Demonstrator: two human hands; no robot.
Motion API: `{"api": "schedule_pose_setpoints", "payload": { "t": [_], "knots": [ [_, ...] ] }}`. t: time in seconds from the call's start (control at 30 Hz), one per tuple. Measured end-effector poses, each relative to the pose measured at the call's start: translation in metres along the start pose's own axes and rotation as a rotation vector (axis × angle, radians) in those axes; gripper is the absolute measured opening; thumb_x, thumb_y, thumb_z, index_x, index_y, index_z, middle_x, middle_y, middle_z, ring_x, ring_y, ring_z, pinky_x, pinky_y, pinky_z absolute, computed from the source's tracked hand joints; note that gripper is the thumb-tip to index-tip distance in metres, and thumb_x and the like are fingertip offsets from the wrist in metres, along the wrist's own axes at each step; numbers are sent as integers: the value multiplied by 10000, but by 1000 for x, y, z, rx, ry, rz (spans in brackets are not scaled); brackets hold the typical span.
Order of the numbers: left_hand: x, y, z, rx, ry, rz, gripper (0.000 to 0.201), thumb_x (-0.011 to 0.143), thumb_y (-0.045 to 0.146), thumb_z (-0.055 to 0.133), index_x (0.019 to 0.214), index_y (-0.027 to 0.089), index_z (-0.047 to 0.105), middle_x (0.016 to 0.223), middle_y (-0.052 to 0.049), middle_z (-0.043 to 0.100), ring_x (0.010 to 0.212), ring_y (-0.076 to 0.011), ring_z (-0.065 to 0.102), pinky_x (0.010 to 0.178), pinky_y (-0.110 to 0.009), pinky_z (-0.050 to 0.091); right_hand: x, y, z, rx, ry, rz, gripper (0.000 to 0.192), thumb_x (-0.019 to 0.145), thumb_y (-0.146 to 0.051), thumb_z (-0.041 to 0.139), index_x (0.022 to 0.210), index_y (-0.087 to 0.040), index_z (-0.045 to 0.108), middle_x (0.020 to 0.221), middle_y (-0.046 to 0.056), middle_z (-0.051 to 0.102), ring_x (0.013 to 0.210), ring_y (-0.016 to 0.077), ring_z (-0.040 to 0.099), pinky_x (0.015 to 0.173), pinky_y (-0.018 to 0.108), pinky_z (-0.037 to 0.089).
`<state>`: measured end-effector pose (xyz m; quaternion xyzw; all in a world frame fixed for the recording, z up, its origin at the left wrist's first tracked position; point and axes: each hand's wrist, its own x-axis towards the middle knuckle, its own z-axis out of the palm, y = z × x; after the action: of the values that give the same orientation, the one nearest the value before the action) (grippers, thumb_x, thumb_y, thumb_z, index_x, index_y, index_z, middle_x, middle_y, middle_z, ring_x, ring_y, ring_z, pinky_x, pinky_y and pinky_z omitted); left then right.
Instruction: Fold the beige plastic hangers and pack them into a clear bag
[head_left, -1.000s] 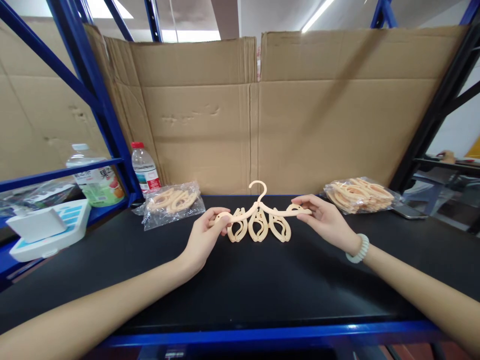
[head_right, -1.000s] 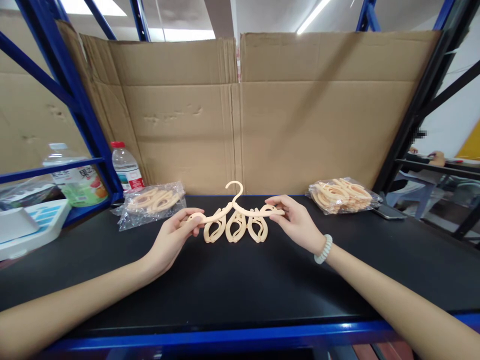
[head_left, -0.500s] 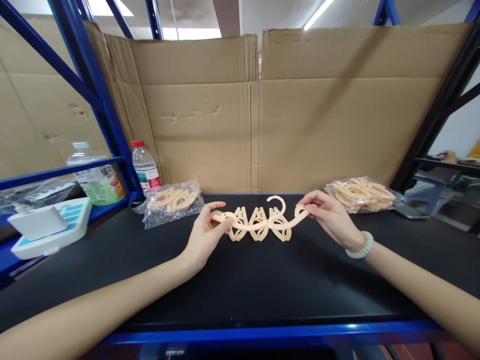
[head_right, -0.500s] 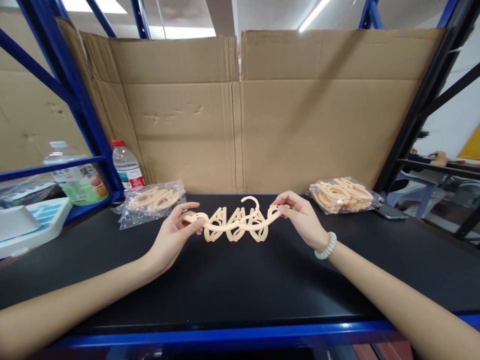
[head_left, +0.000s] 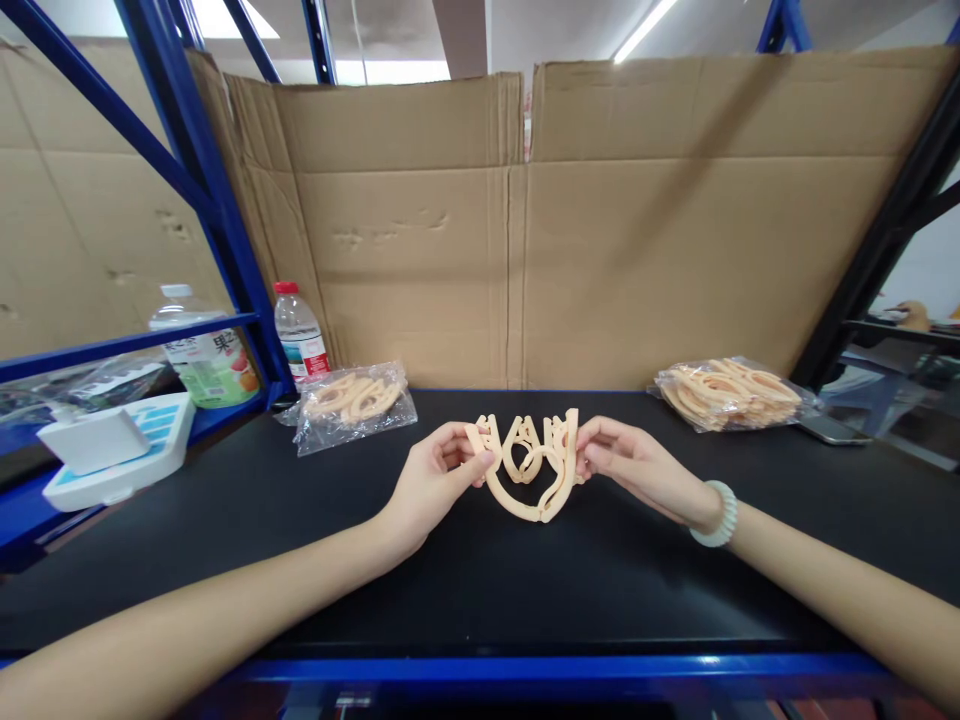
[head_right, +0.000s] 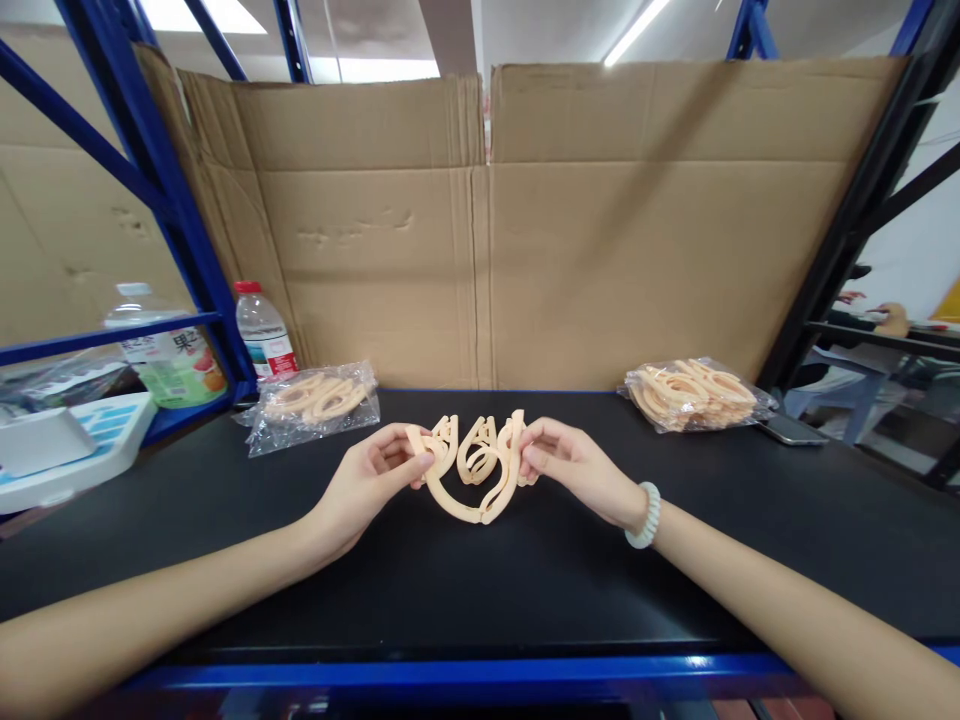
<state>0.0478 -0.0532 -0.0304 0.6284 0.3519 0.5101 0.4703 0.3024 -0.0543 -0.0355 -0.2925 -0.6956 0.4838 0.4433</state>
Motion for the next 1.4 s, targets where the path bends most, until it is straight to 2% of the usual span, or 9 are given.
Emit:
{"api": "schedule_pose_setpoints", "payload": {
  "t": [0.1, 0.23, 0.43, 0.6, 0.8, 1.0, 1.2, 1.3, 1.4],
  "knots": [
    [1, -3, 0, 10, -35, 11, 224, 751, 252, 696, 910, 126, 601, 822, -36, 643, 714, -112, 562, 627, -213, 484, -3, -5, 8, -165, -161, 1, 260, 896, -388, 533, 1008, -165, 604, 863, 43, 583, 785, 141, 522, 761, 314, 440],
    [1, -5, 0, 2, -80, 9, 320, 768, 263, 678, 1044, 122, 601, 968, -87, 658, 809, -153, 599, 689, -262, 521, -7, -12, 17, -283, -280, 7, 334, 926, -391, 476, 1173, -195, 585, 1029, 64, 593, 835, 143, 512, 771, 305, 430],
    [-1, -7, 0, 108, -186, 87, 453, 791, 234, 636, 1231, 176, 547, 1119, -96, 616, 913, -172, 584, 875, -366, 501, -10, -10, 18, -254, -305, 5, 430, 913, -406, 499, 1309, -236, 490, 891, 31, 554, 758, 133, 467, 723, 298, 433],
    [-5, -5, 2, 158, -219, 142, 529, 792, 215, 611, 1309, 239, 497, 1126, -80, 596, 945, -176, 572, 858, -370, 520, -10, -5, 17, -218, -290, 32, 509, 903, -403, 521, 1376, -253, 407, 916, 37, 543, 801, 139, 493, 772, 327, 444],
    [-10, -3, 4, 216, -329, 200, 503, 806, 158, 584, 1295, 243, 507, 1143, -91, 588, 1040, -207, 566, 896, -383, 507, -10, -3, 17, -135, -301, 47, 564, 897, -401, 538, 1406, -239, 356, 880, 28, 556, 798, 135, 532, 780, 341, 457],
    [-8, -5, 3, 164, -352, 141, 349, 795, 185, 597, 1143, 209, 600, 1152, -93, 576, 1051, -218, 564, 857, -363, 503, -12, -7, 19, -116, -324, 49, 606, 886, -428, 548, 1417, -222, 340, 872, 37, 569, 825, 143, 536, 807, 354, 457],
    [-6, 4, 2, 118, -334, 17, 358, 791, 246, 622, 1145, 200, 589, 1031, -73, 626, 975, -204, 589, 862, -360, 470, -13, -9, 21, -32, -328, 15, 639, 870, -351, 592, 1431, -291, 293, 1162, 85, 518, 1014, 158, 526, 916, 373, 452],
    [-7, 4, 2, 107, -305, -49, 378, 786, 276, 638, 1151, 189, 588, 873, -44, 641, 875, -188, 607, 827, -342, 467, -12, -11, 20, -44, -305, -25, 579, 868, -327, 594, 1396, -311, 358, 1370, 92, 368, 1133, 186, 495, 973, 392, 430],
    [-7, 1, 2, 77, -293, -56, 364, 777, 292, 652, 1123, 189, 608, 878, -43, 650, 890, -191, 613, 842, -339, 464, -11, -11, 18, -80, -332, -22, 504, 875, -330, 580, 1354, -310, 425, 1427, 79, 309, 1137, 190, 503, 961, 387, 448]
  ]
}}
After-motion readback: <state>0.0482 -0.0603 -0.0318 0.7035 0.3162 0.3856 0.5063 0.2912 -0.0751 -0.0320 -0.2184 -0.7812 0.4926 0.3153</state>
